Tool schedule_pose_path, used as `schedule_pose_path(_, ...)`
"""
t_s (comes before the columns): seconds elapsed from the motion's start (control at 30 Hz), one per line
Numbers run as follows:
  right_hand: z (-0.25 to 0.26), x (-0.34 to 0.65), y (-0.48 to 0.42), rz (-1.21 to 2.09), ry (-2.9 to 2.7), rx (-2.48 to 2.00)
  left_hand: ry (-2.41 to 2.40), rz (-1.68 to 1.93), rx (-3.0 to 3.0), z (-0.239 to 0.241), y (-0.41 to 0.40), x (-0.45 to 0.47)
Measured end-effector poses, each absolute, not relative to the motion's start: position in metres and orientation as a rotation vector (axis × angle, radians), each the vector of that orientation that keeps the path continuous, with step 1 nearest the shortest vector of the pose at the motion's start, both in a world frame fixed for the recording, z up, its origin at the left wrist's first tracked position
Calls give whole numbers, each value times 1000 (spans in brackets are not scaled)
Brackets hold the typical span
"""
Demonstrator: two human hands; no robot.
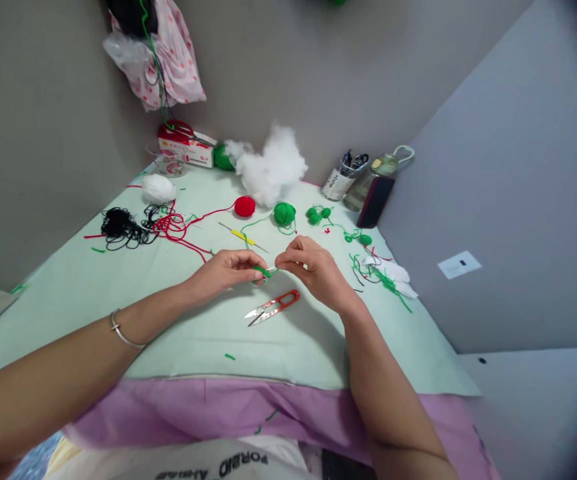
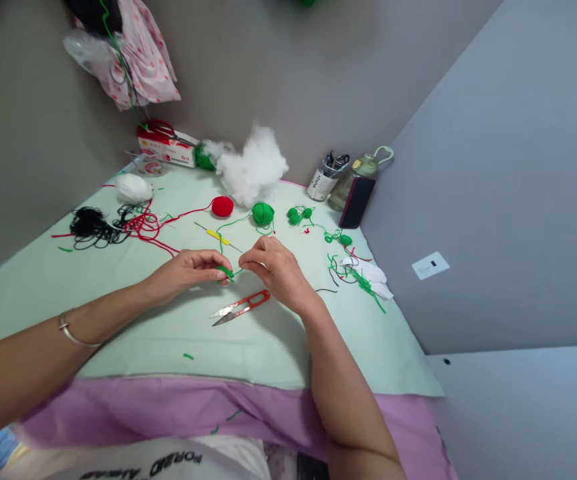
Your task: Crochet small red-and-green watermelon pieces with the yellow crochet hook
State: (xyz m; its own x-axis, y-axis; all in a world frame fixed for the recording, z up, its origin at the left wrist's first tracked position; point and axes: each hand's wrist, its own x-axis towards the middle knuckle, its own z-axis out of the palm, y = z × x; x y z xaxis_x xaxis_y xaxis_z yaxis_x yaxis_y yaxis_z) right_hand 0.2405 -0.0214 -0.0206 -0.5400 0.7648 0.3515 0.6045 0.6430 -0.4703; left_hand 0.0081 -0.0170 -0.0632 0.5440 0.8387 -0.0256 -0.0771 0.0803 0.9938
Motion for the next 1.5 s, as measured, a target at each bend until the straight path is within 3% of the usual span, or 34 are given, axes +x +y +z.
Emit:
schedule_pose_path(0.2,-23,235,-22,578,-2292,-1026,678,765,1281,-64,-17,8)
schedule_pose_path(0.4,-27,228,-21,469,-2166,-1149,709,833,1224,-61,-17,10)
schedule_pose_path(0.6,-34,220,-26,585,-2189,-1039,737,831,1190,-61,-18,11)
schedule_pose_path(0.77,-36,218,-30,414,-2347,-952,783,833,1177,-62,-18,12)
schedule_pose_path(1.13,-35,215,-31,358,-2346,-950,839,815,1195,-59,-18,14)
schedule_pose_path(1.23,-28,210,-38,526,-2147,-905,845,816,1219,-60,-18,15)
schedule_pose_path(1.4,-14,212,-43,1215,-1749,-862,861,793,1248,-65,-16,13)
schedule_pose_path(1.5,-8,225,-34,1083,-1522,-781,884,788,1247,-66,-15,12)
